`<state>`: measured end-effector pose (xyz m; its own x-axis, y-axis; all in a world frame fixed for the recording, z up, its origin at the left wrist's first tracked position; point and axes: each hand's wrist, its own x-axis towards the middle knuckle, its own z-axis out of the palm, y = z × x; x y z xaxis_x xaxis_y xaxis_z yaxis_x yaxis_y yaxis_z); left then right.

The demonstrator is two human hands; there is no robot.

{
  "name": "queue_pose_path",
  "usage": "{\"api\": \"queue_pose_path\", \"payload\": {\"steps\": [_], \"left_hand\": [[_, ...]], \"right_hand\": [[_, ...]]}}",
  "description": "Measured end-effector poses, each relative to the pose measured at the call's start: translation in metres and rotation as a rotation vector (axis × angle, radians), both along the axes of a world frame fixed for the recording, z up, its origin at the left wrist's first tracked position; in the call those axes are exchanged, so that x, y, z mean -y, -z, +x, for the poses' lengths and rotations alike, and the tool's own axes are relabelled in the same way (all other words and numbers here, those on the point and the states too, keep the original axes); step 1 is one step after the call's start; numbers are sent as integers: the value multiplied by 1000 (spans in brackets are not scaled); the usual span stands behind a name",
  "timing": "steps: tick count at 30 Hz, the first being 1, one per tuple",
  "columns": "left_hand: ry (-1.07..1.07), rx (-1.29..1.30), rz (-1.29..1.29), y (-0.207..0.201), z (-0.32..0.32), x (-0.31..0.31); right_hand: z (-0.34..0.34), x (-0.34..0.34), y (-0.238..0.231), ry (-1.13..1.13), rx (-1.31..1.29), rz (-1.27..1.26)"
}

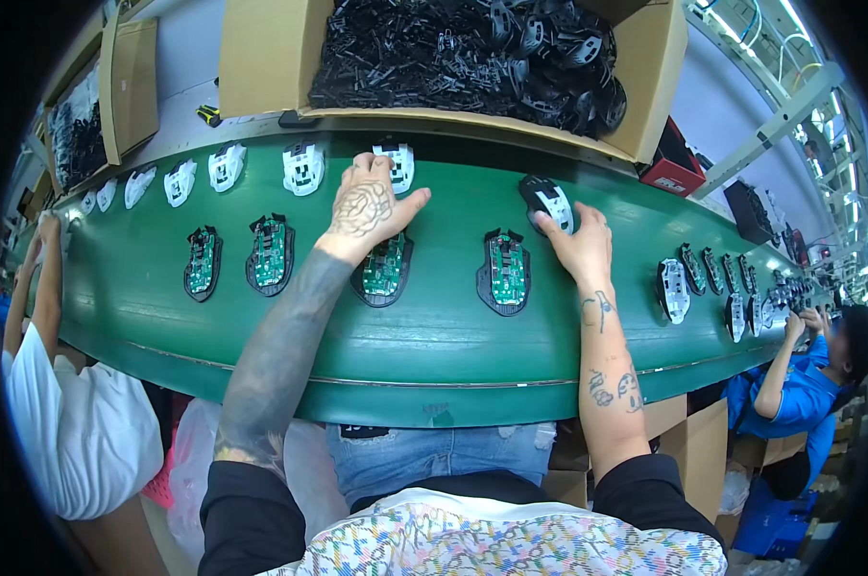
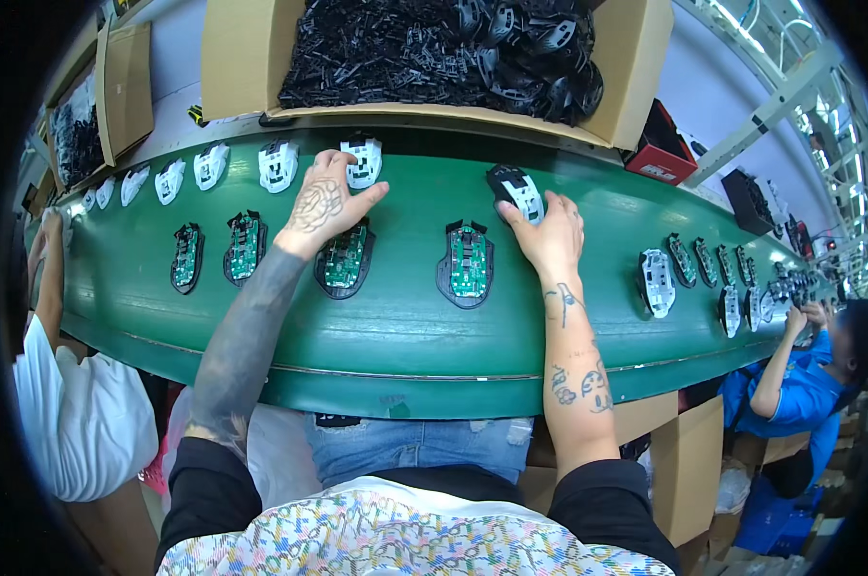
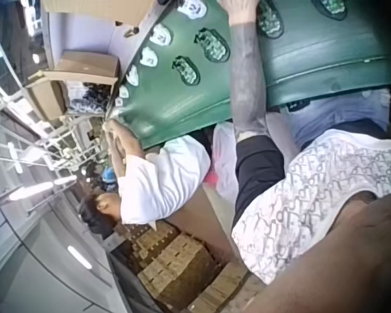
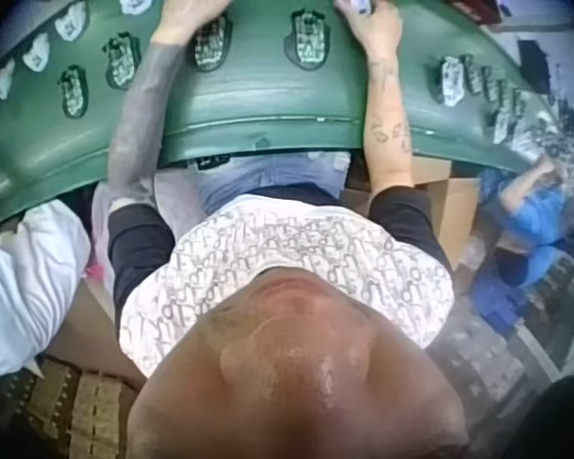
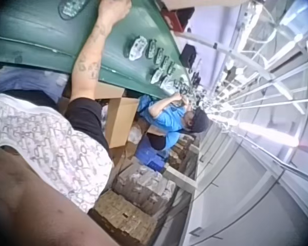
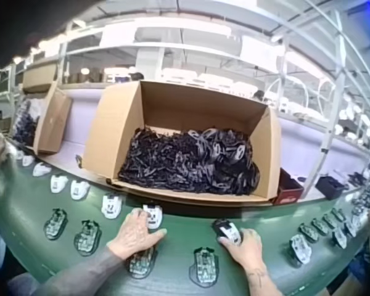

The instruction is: The person assembles small electronic devices on a green workbench. They pick up white plastic casings and black internal components, fit them together by hand, and place the completed units on the table. The process is repeated for multiple units in a repetitive assembly line manner.

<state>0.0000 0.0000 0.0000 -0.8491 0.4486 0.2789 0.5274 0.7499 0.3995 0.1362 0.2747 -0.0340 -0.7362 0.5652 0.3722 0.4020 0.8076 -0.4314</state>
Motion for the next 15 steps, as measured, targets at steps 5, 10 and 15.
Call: {"api": "queue_pose_path", "payload": {"steps": [5,10,15], "left_hand": [[-185,-29,-210,-8,-24,-24],[-151,-22,-202,8,-46,-21],[-15,204,216,-12,-9,-4]], "right_hand": [[-40,23,-46,-344,-373,13],[-134,29,-87,-237,-54,26],[-188,-1,-97,-199,375,-81]]}}
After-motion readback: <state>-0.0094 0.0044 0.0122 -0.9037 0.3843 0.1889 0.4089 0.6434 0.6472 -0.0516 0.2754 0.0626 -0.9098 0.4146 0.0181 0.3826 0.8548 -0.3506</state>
